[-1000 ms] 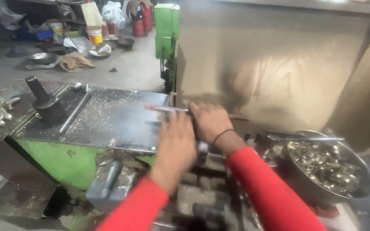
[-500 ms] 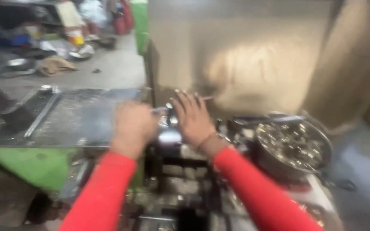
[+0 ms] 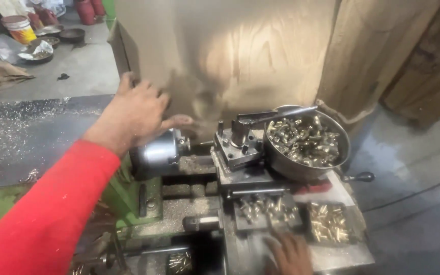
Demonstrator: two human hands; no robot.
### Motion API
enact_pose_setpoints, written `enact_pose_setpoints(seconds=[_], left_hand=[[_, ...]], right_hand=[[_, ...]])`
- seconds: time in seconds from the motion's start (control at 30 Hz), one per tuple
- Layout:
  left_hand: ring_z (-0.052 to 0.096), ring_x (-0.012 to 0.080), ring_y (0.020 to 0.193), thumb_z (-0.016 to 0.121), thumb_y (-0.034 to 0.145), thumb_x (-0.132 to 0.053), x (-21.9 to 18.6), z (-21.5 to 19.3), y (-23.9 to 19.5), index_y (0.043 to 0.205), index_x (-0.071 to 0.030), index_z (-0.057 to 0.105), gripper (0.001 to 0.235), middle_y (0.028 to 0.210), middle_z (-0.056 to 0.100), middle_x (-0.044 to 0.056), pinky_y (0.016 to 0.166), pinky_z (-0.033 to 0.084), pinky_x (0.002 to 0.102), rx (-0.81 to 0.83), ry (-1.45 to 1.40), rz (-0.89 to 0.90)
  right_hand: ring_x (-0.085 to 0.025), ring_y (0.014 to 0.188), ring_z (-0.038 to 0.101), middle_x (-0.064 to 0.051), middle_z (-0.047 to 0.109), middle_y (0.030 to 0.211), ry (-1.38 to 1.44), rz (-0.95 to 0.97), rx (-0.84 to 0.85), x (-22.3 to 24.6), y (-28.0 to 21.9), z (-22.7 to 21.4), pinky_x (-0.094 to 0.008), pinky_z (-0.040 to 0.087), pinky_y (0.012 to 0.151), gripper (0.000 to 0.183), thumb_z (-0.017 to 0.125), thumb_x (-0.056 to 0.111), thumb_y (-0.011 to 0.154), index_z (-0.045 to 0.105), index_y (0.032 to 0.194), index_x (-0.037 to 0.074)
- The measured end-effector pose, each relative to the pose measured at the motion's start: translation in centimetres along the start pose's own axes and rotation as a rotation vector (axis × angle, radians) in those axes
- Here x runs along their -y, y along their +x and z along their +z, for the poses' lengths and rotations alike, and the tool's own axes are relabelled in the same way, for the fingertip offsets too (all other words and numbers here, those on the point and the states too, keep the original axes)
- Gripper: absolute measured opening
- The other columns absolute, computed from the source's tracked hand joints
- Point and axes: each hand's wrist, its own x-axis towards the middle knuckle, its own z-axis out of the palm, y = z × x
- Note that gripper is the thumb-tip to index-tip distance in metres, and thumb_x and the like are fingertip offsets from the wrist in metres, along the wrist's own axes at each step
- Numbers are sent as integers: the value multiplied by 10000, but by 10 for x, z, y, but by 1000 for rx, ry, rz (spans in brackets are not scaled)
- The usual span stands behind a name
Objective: Operating a lathe machine to process small brass metal parts.
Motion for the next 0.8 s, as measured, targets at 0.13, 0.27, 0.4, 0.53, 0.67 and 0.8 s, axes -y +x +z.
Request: enact_pose_setpoints(seconds=[0.13,0.27,0.4,0.53,0.67,0.8], left_hand=[[697,254,953,256,1103,-487,10,35,10,1185,-77,689,602,912,715,107,1151,392,509,309,-61,-350],[724,306,773,295,1113,-355,17,60,11,1282,-13,609,494,824,708,159,896,572,479,117,-346,-590],[736,313,824,335,1094,-332,13,50,10,1345,-29,571,459,888,706,165,866,582,483,141,-367,-608],[528,362,1218,387,1045,-259,8,54,2,1464,-23,434,484,1249,553,237,1052,429,534,32,-5,-440],[203,369,1480,476,918,-106,-23,69,13,1592,-62,233,717,1548,280,235,1182,248,530,-121,603,-102],[14,385,1547,457,965,-403,-51,84,33,1598,-81,190,759,1650,131,203,1230,96,584,163,213,-55]], right_hand=[[-332,1118,657,-103,694,1230,92,151,111,-58,-64,58,-509,517,934,427,780,212,774,702,1190,159],[-273,1067,719,-143,738,1121,343,348,299,-57,-55,34,-410,557,967,248,756,156,864,759,1107,109],[-245,893,789,-109,713,1099,673,1003,252,-17,-5,-21,-369,680,837,230,738,200,913,766,1117,98],[-231,1085,753,-134,742,1215,1022,1029,103,-10,15,-45,-400,587,979,380,761,62,804,738,1183,50],[-236,1080,774,-132,726,1200,951,828,155,-15,8,-33,-405,621,972,385,819,125,812,747,1187,75],[-190,1131,772,-54,755,1279,846,981,261,11,41,-73,-370,615,1007,454,774,163,839,728,1290,159]])
